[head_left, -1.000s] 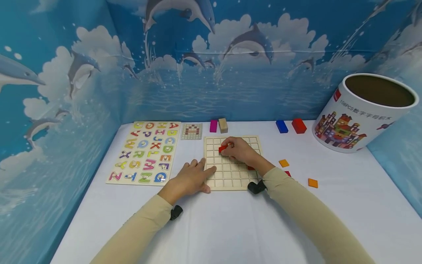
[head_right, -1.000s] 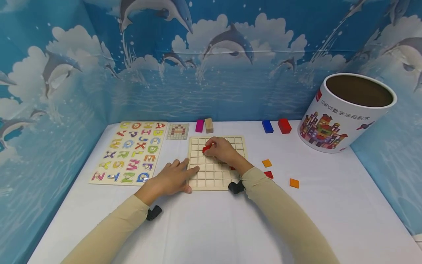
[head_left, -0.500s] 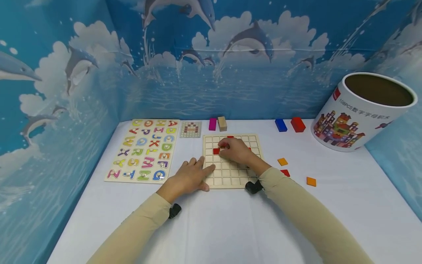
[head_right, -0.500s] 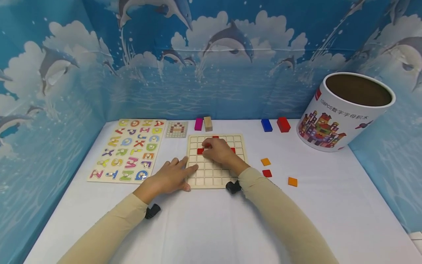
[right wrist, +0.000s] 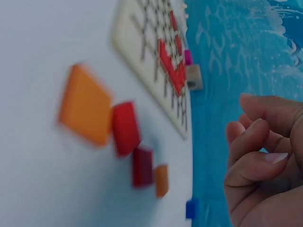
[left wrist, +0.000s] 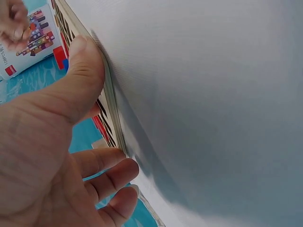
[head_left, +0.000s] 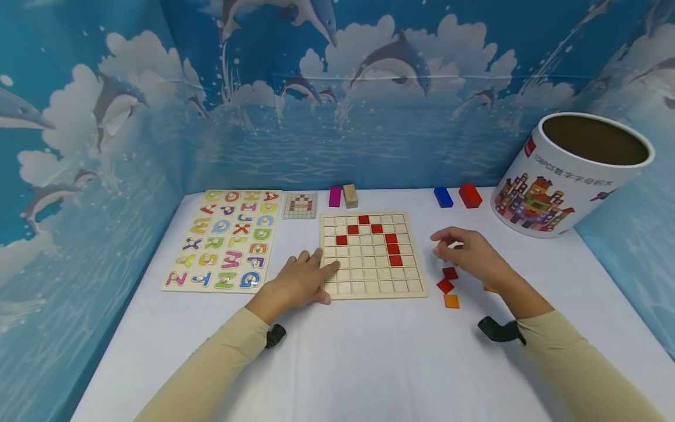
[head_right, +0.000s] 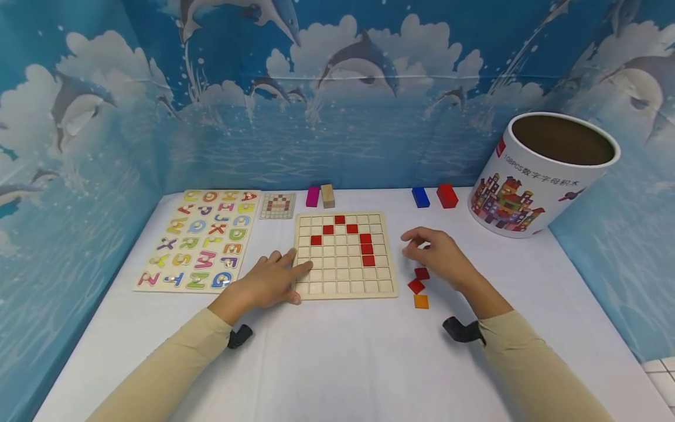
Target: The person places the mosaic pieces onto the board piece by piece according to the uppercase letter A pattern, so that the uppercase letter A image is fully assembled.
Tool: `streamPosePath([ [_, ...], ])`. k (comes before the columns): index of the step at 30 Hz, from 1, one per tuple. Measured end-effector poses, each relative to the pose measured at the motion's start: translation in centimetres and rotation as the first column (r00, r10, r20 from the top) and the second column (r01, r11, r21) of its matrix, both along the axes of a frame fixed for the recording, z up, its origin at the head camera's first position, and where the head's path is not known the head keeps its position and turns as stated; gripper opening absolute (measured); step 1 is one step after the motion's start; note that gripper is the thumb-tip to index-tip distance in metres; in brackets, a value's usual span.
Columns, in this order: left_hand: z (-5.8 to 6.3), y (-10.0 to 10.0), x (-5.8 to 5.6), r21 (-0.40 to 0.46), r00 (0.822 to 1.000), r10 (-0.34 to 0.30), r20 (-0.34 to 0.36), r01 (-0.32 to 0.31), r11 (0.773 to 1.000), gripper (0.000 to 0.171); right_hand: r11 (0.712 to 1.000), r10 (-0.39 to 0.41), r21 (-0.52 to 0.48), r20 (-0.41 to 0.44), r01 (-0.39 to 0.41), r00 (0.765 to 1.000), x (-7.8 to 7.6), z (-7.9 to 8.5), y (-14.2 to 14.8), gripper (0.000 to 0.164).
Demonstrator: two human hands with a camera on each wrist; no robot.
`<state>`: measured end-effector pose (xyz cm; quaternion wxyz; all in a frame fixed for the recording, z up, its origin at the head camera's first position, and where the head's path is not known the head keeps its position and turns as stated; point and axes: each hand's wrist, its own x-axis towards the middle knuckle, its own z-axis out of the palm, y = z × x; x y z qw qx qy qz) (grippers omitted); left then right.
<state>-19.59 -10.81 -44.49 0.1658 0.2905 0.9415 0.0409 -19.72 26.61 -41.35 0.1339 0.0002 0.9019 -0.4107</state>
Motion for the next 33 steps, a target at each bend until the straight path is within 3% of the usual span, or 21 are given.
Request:
streamPosePath([
  [5, 0.1, -0.1, 0.0, -0.004, 1.0, 0.002, -0.001, -0.002, 1.0, 0.082, 1.0, -0.028, 0.014, 0.077, 0.027, 0.997, 1.9, -1.2, 2.4, 0.047],
  [9, 0.1, -0.2, 0.1, 0.001, 1.0, 0.004, -0.001, -0.004, 1.0, 0.082, 0.999, 0.006, 0.039, 0.085, -0.01, 0.996, 2.6, -2.3, 3.5, 0.048],
  [18, -0.1, 0.0, 0.0, -0.002, 1.0, 0.0, -0.002, 0.0, 1.0, 0.082, 0.99, 0.045, 0.133, -0.006, -0.043, 0.999, 2.6, -3.9, 3.6, 0.039],
  [33, -0.1, -0.1, 0.1, 0.002, 1.0, -0.011, -0.014, 0.011, 1.0, 0.082, 0.979, 0.018, 0.202, 0.038, -0.026, 0.999, 2.0, -4.2, 3.3, 0.031],
])
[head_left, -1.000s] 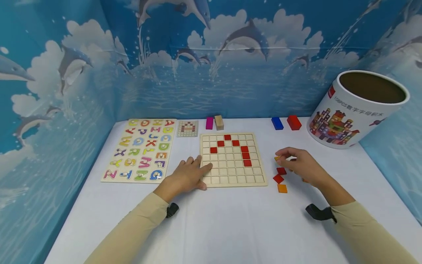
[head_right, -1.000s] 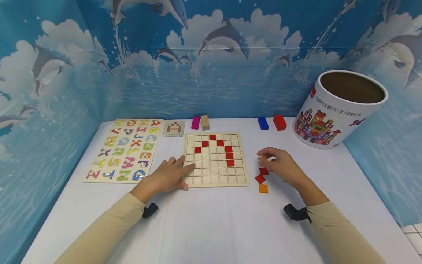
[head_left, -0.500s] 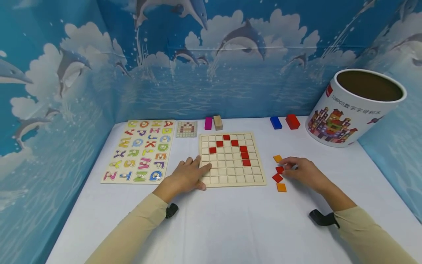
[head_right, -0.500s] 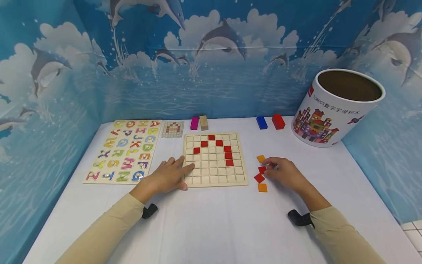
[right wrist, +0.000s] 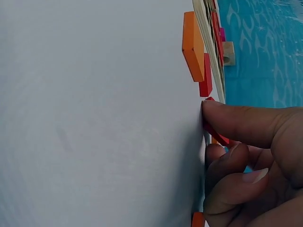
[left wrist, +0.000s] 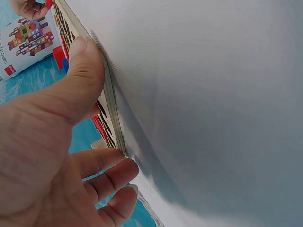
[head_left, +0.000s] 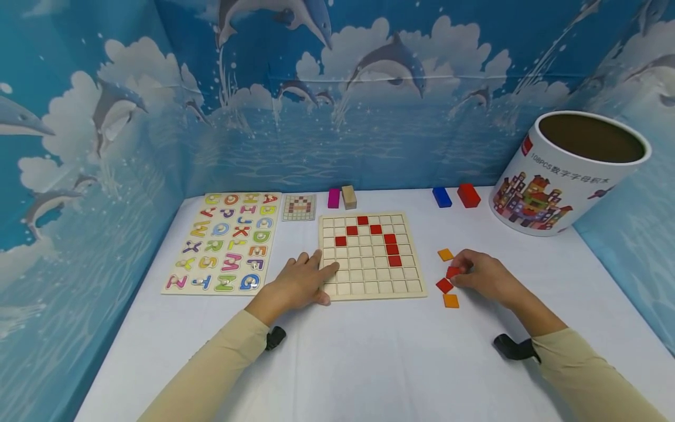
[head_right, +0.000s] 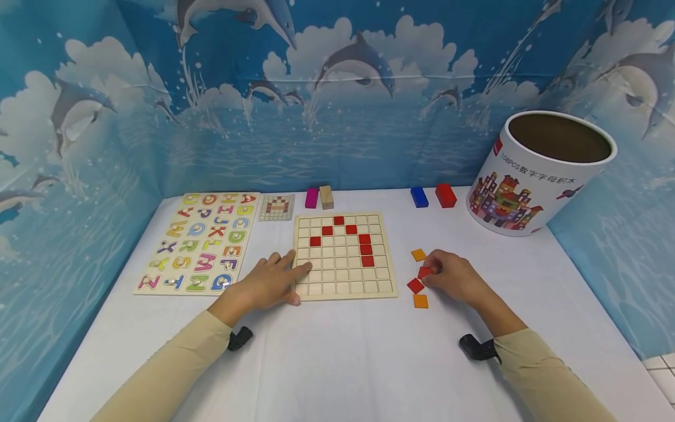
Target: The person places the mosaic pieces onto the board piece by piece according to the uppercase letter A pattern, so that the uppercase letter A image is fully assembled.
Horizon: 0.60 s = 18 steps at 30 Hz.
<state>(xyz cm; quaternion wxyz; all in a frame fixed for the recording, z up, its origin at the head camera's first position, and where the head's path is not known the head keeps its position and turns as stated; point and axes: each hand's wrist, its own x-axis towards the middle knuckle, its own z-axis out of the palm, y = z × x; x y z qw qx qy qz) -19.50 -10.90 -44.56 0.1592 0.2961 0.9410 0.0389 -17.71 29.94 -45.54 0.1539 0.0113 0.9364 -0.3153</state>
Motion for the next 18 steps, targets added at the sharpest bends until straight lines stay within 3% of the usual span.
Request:
streamPosePath([
  [3, 0.0, 0.0, 0.0, 0.003, 1.0, -0.001, 0.001, 0.001, 1.0, 0.082, 1.0, -0.01, -0.027, 0.013, 0.01, 1.0, -0.1, 0.0, 0.2, 0.029],
  [8, 0.1, -0.1, 0.0, 0.005, 1.0, 0.003, 0.008, -0.003, 1.0, 0.082, 0.984, -0.04, -0.174, 0.05, 0.048, 0.998, -0.4, 0.3, 0.8, 0.04],
  [14, -0.1, -0.1, 0.3, 0.033, 1.0, 0.021, 0.007, -0.022, 0.999, 0.082, 0.912, -0.092, -0.392, 0.092, 0.121, 0.992, -1.6, 1.2, -0.3, 0.047],
  [18, -0.2, 0.0, 0.3, 0.044, 0.999, 0.039, -0.013, -0.039, 0.998, 0.086, 0.85, -0.066, -0.518, 0.084, 0.1, 0.994, -3.0, 1.4, -3.1, 0.049],
])
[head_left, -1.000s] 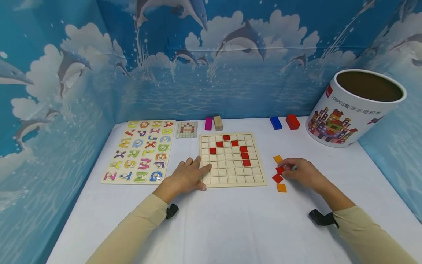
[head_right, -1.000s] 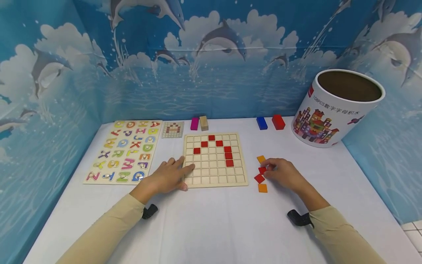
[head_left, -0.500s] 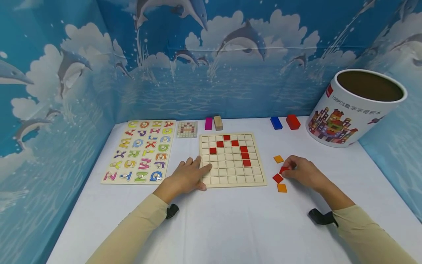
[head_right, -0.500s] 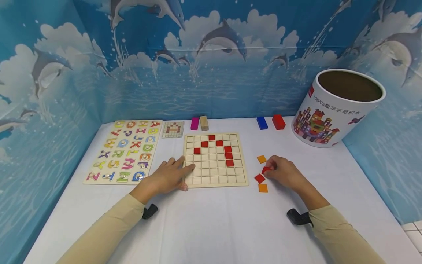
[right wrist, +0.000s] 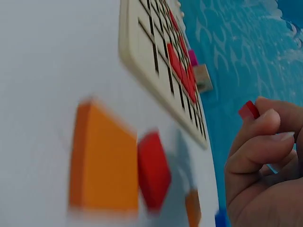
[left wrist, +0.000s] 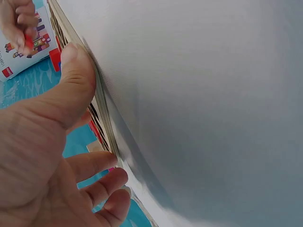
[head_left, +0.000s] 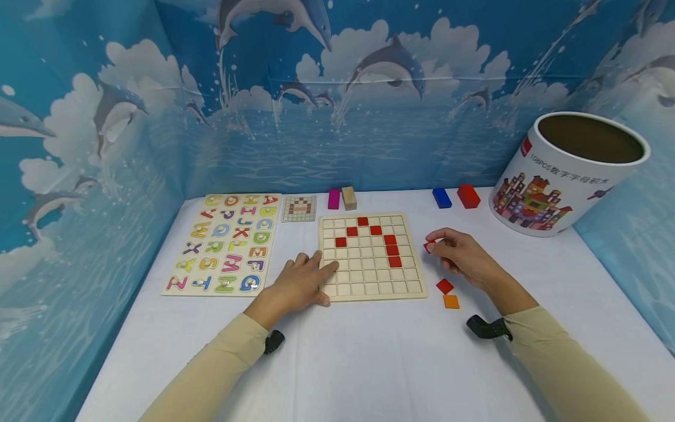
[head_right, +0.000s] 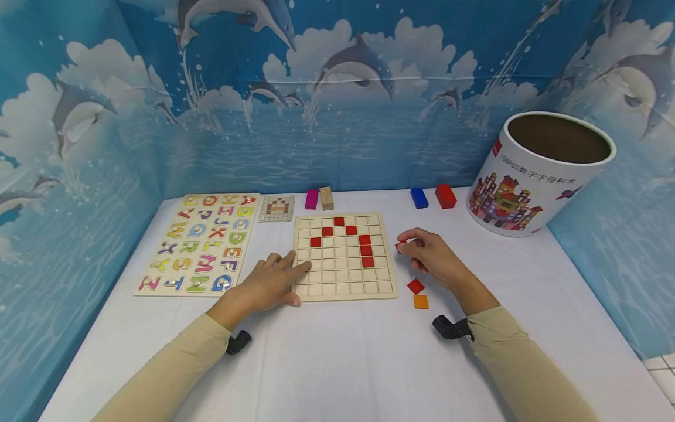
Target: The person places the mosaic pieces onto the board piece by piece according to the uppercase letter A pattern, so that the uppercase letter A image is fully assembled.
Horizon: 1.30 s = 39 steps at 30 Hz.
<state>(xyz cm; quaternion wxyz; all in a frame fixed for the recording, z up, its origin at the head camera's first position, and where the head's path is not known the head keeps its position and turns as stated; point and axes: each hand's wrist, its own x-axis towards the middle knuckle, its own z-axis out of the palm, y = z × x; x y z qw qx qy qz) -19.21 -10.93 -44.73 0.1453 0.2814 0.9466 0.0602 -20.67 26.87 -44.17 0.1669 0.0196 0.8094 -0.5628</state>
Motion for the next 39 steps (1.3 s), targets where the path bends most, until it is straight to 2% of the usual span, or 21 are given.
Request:
streamPosePath([
  [8, -0.1, -0.1, 0.0, -0.053, 0.999, 0.053, -0.007, -0.053, 0.997, 0.095, 0.992, 0.085, -0.096, 0.023, -0.082, 0.996, -3.0, -0.7, -7.4, 0.042],
  [14, 0.0, -0.2, 0.0, -0.067, 0.998, 0.057, 0.01, -0.056, 0.996, 0.096, 0.989, 0.112, -0.099, -0.013, -0.113, 0.994, -3.9, -2.0, -12.5, 0.039],
  [17, 0.0, -0.1, 0.0, -0.08, 0.999, 0.054, 0.008, -0.053, 0.995, 0.096, 0.993, 0.115, -0.031, -0.039, -0.116, 0.993, -4.0, -2.2, -14.5, 0.033],
  [20, 0.0, -0.1, 0.0, -0.09, 0.999, 0.048, -0.003, -0.048, 0.995, 0.096, 0.987, 0.142, 0.094, -0.108, -0.132, 0.984, -4.0, -2.4, -15.8, 0.028],
  [24, 0.0, 0.1, 0.0, -0.096, 0.999, 0.041, -0.005, -0.041, 0.995, 0.096, 0.952, 0.203, 0.268, -0.204, -0.145, 0.958, -3.7, -2.5, -16.6, 0.025],
  [27, 0.0, 0.1, 0.0, -0.098, 0.999, 0.038, -0.005, -0.038, 0.995, 0.096, 0.925, 0.251, 0.345, -0.241, -0.159, 0.938, -3.5, -2.5, -16.9, 0.023],
  [31, -0.2, 0.0, 0.0, -0.109, 0.999, 0.03, -0.02, -0.032, 0.993, 0.096, 0.904, 0.292, 0.391, -0.278, -0.17, 0.915, -3.5, -2.6, -16.9, 0.022],
  [34, -0.2, 0.0, -0.1, -0.114, 0.999, 0.024, -0.025, -0.027, 0.993, 0.096, 0.907, 0.264, 0.4, -0.289, -0.135, 0.92, -3.4, -2.3, -16.4, 0.024],
  [39, -0.1, 0.1, -0.3, -0.096, 1.0, 0.027, -0.011, -0.028, 0.995, 0.096, 0.942, 0.175, 0.33, -0.316, -0.065, 0.933, -2.5, -0.4, -12.8, 0.033],
])
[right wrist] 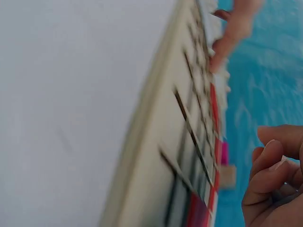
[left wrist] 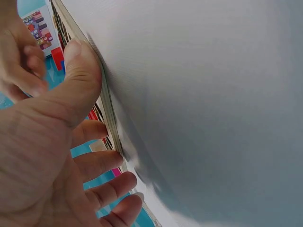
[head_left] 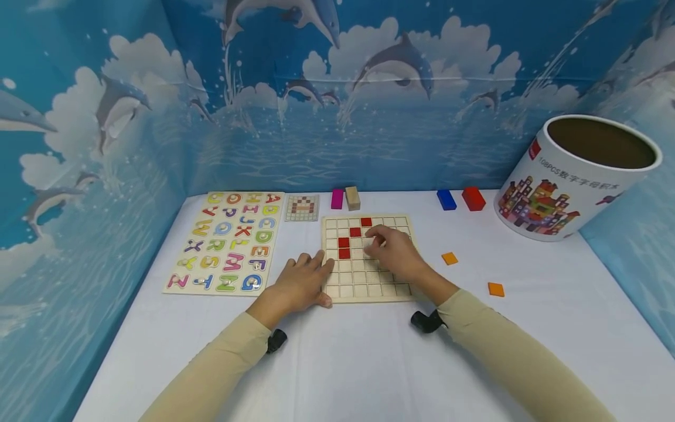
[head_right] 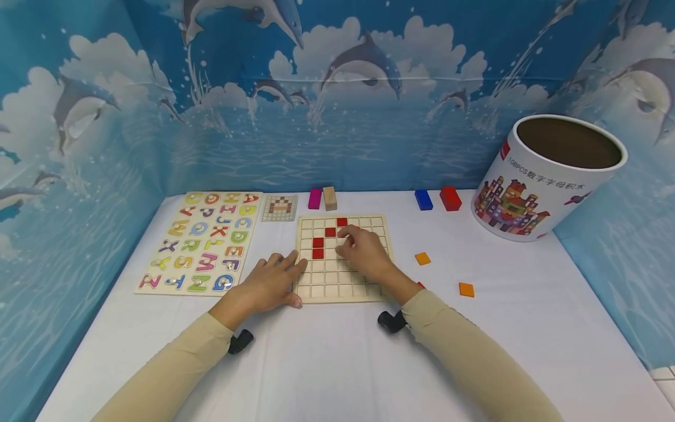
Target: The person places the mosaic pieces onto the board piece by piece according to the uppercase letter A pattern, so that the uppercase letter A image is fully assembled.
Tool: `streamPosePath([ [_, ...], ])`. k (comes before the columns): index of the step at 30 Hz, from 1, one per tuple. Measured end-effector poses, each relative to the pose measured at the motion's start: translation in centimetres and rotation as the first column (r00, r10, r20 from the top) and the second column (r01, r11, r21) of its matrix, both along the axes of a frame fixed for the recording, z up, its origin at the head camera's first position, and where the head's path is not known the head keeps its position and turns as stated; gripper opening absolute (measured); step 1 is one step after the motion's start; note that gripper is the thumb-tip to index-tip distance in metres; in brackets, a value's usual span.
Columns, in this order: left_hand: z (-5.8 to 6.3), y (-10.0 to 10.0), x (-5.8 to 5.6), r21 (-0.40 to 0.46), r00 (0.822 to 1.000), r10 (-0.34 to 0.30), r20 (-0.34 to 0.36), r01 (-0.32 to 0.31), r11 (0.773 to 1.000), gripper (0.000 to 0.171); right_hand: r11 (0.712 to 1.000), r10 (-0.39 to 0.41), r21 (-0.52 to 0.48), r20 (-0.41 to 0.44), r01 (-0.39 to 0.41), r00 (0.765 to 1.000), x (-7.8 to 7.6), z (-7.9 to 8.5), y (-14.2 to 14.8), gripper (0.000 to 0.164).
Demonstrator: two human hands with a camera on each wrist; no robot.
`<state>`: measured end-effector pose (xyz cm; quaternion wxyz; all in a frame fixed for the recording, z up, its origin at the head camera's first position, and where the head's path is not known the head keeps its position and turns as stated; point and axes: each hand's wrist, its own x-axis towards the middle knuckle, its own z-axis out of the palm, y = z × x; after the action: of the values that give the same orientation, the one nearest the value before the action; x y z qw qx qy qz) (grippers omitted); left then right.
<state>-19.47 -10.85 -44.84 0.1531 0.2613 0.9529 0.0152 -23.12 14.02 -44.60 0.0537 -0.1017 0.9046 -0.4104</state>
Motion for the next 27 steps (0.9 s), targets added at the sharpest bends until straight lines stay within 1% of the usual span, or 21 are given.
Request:
streamPosePath([
  [3, 0.2, 0.2, 0.0, 0.0, 1.0, 0.003, 0.004, -0.003, 1.0, 0.096, 0.998, -0.041, -0.035, 0.02, 0.042, 0.999, 1.1, 1.4, 3.6, 0.037],
  [7, 0.3, 0.2, 0.0, 0.004, 1.0, 0.011, 0.01, -0.011, 1.0, 0.095, 0.995, -0.097, -0.009, 0.102, 0.099, 0.99, 3.3, 2.6, 8.5, 0.042],
  [10, 0.3, 0.2, 0.1, 0.015, 1.0, 0.014, 0.013, -0.015, 1.0, 0.095, 0.993, -0.115, 0.026, 0.164, 0.113, 0.98, 5.0, 2.7, 11.6, 0.045],
  [13, 0.2, 0.2, 0.2, 0.019, 1.0, 0.018, 0.015, -0.019, 1.0, 0.095, 0.993, -0.12, 0.039, 0.226, 0.114, 0.967, 6.3, 2.1, 13.8, 0.046],
  [16, 0.2, 0.2, 0.2, 0.015, 1.0, 0.023, 0.017, -0.023, 1.0, 0.095, 0.992, -0.123, 0.04, 0.266, 0.116, 0.956, 7.2, 1.2, 15.0, 0.048],
  [19, 0.2, 0.3, 0.2, 0.015, 1.0, 0.022, 0.017, -0.022, 1.0, 0.095, 0.993, -0.122, 0.037, 0.276, 0.116, 0.954, 7.7, 0.4, 15.3, 0.05],
  [22, 0.2, 0.3, 0.2, 0.021, 1.0, 0.019, 0.018, -0.019, 1.0, 0.095, 0.992, -0.125, 0.046, 0.275, 0.117, 0.953, 7.8, -0.2, 15.0, 0.052],
  [27, 0.3, 0.3, 0.3, 0.023, 1.0, 0.013, 0.015, -0.014, 1.0, 0.094, 0.985, -0.162, 0.103, 0.257, 0.14, 0.953, 8.0, -0.8, 14.2, 0.055],
])
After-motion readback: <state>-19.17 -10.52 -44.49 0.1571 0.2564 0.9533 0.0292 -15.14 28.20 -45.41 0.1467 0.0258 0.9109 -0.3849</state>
